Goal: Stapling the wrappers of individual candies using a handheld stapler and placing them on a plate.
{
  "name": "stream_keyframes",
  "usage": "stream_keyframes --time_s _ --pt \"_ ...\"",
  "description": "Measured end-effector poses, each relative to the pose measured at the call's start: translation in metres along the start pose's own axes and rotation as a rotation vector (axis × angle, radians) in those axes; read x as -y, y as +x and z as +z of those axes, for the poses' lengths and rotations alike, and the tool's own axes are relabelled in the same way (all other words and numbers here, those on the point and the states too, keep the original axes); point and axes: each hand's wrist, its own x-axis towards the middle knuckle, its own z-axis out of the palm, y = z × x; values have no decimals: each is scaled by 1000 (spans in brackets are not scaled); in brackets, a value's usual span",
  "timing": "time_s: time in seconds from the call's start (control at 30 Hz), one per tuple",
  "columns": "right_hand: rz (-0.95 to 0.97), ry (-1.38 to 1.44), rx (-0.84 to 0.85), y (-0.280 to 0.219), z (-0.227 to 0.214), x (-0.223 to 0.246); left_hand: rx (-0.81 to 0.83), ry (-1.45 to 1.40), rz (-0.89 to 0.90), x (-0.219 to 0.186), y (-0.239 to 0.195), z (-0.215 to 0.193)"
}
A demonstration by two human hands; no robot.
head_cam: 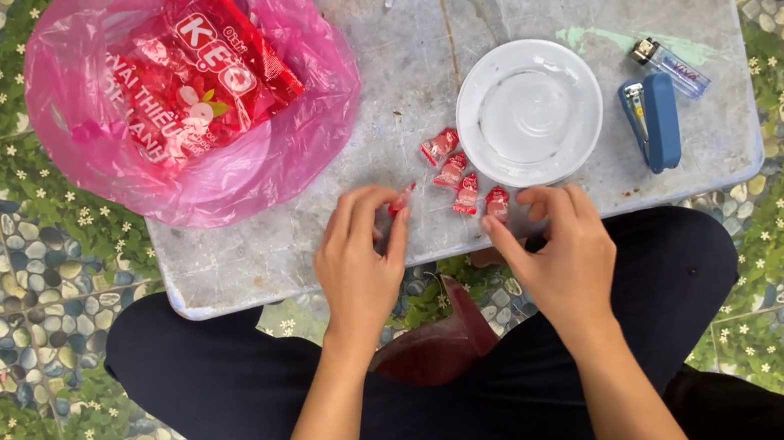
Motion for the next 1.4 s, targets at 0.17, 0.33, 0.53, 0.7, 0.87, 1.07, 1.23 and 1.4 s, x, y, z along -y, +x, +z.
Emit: stream_keyframes --time_s 0.17,0.33,0.53,0.7,0.87,1.07,1.23,1.4 --pt "175 81 119 4 -14 13 -27 -245 3 -9 0 -6" --pt "383 510 48 19 -41 -12 88 -526 -6 -38 33 -5" --pt "122 325 253 103 -70 -20 278 -619 28 -72 99 36" --pt "148 270 369 128 -64 -21 342 -474 -54 -82 119 57" --pt "64 246 407 134 -59 -29 356 -383 -34 -79 122 64" --pt "63 206 442 139 -56 -32 378 -344 -10 -79 122 65" --pt "8 140 494 150 -49 -39 394 -319 -11 -81 125 63" --pt "-22 162 538 157 -45 -36 390 -321 -1 -76 127 64"
